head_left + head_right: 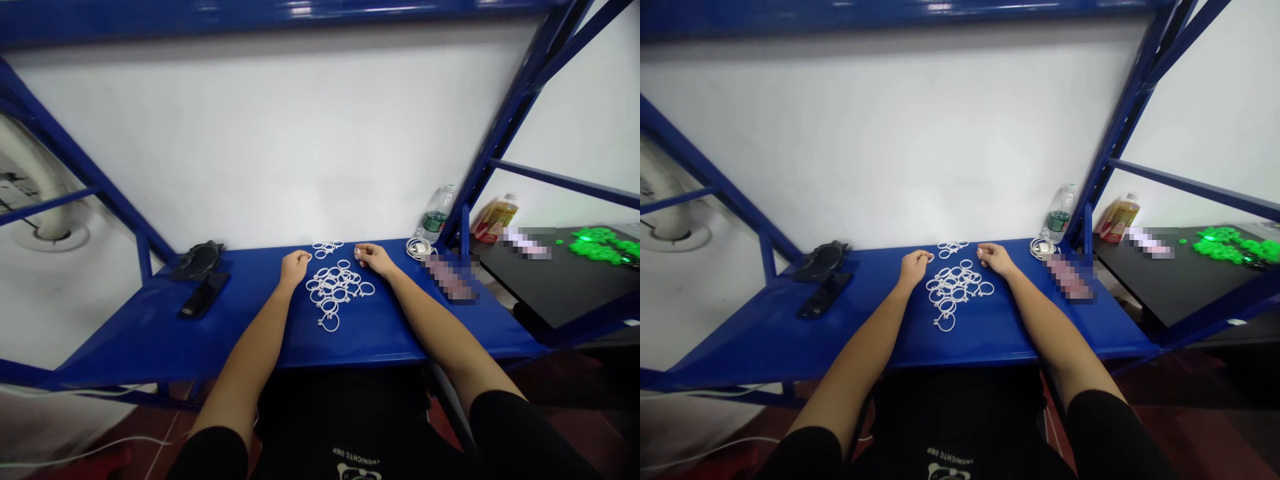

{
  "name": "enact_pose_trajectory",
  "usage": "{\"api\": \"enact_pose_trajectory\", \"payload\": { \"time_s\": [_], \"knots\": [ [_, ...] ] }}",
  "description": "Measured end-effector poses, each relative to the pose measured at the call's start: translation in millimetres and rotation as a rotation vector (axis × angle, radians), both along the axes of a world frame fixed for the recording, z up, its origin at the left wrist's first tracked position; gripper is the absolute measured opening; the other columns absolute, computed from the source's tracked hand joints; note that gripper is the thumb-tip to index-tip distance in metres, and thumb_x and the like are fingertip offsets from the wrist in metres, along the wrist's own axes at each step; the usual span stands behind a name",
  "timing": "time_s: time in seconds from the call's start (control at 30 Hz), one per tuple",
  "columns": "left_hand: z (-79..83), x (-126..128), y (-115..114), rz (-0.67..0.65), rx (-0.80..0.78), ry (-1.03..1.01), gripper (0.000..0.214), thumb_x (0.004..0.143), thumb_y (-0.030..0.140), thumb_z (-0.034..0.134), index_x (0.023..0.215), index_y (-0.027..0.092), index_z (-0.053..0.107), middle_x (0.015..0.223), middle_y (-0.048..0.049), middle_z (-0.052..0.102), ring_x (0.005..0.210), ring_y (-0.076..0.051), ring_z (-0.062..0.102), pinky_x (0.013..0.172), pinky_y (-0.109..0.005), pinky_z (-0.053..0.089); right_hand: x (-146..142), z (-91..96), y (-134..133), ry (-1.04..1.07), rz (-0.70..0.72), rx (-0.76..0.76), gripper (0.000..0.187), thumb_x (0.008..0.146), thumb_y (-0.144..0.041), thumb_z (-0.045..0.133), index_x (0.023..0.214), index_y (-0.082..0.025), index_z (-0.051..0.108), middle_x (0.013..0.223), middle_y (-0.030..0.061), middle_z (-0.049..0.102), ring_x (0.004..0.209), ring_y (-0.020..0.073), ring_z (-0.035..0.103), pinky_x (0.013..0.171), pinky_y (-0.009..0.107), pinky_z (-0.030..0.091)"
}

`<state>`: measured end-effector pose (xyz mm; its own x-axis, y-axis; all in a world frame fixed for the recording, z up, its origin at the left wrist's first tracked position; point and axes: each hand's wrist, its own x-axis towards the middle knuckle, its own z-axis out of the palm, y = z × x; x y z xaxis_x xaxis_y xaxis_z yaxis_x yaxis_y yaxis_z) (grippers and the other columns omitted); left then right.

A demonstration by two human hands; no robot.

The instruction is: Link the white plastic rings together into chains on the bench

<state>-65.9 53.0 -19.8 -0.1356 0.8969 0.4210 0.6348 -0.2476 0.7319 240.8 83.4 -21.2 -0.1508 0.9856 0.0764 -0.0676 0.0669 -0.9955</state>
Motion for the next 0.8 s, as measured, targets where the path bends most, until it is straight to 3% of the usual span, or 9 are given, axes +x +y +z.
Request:
{"api": "enact_pose_trajectory", "payload": {
  "time_s": [0.13,0.33,0.5,0.57,0.67,0.8],
  "knots": [
    [-0.5,1.1,0.9,-0.041,0.052,0.035,0.030,0.084,0.013,0.049,0.077,0.021,0.077,0.090,-0.0027,0.081,0.089,-0.020,0.075,0.087,-0.029,0.055,1.8,3.1,0.8,0.059,-0.049,-0.006,0.031,0.080,-0.034,0.082,0.103,-0.017,0.071,0.088,0.0014,0.078,0.043,0.0058,0.052,0.042,0.020,0.046],
    [1.0,5.9,-7.4,-0.119,-0.012,0.051,0.034,0.088,0.015,0.050,0.108,0.023,0.077,0.087,0.0011,0.081,0.083,-0.018,0.075,0.081,-0.027,0.056,6.7,7.0,4.8,0.281,-0.189,-0.121,0.022,0.090,-0.036,0.074,0.102,-0.021,0.064,0.085,-0.0020,0.077,0.039,0.0050,0.043,0.036,0.019,0.037],
    [11.2,9.3,-15.7,-0.136,-0.048,0.269,0.030,0.090,0.019,0.050,0.081,0.024,0.077,0.090,-0.0013,0.080,0.088,-0.020,0.073,0.084,-0.029,0.054,10.1,11.1,4.6,0.340,-0.210,-0.173,0.014,0.093,-0.027,0.068,0.104,-0.021,0.061,0.088,-0.0004,0.078,0.039,0.0050,0.041,0.036,0.019,0.036],
    [14.7,10.9,-14.6,-0.103,-0.028,0.340,0.029,0.092,0.020,0.051,0.081,0.024,0.077,0.098,-0.0031,0.080,0.094,-0.020,0.072,0.089,-0.030,0.053,9.6,12.1,4.5,0.313,-0.218,-0.160,0.015,0.091,-0.022,0.067,0.105,-0.019,0.064,0.089,0.0003,0.077,0.039,0.0048,0.041,0.036,0.019,0.037],
    [17.2,14.5,-8.6,-0.051,0.006,0.387,0.028,0.098,0.027,0.052,0.098,0.025,0.080,0.116,-0.0047,0.078,0.110,-0.022,0.069,0.101,-0.034,0.050,7.1,12.3,4.9,0.260,-0.230,-0.124,0.018,0.088,-0.020,0.066,0.106,-0.018,0.067,0.085,-0.0001,0.075,0.039,0.0051,0.043,0.035,0.020,0.036],
    [14.4,21.6,-2.1,-0.149,-0.115,0.470,0.038,0.104,0.044,0.052,0.134,0.032,0.071,0.144,-0.0041,0.069,0.139,-0.027,0.057,0.119,-0.046,0.035,4.7,11.4,4.9,0.170,-0.240,-0.074,0.014,0.082,-0.023,0.065,0.094,-0.016,0.069,0.073,-0.0016,0.070,0.037,0.0058,0.042,0.034,0.020,0.033]
  ]
}}
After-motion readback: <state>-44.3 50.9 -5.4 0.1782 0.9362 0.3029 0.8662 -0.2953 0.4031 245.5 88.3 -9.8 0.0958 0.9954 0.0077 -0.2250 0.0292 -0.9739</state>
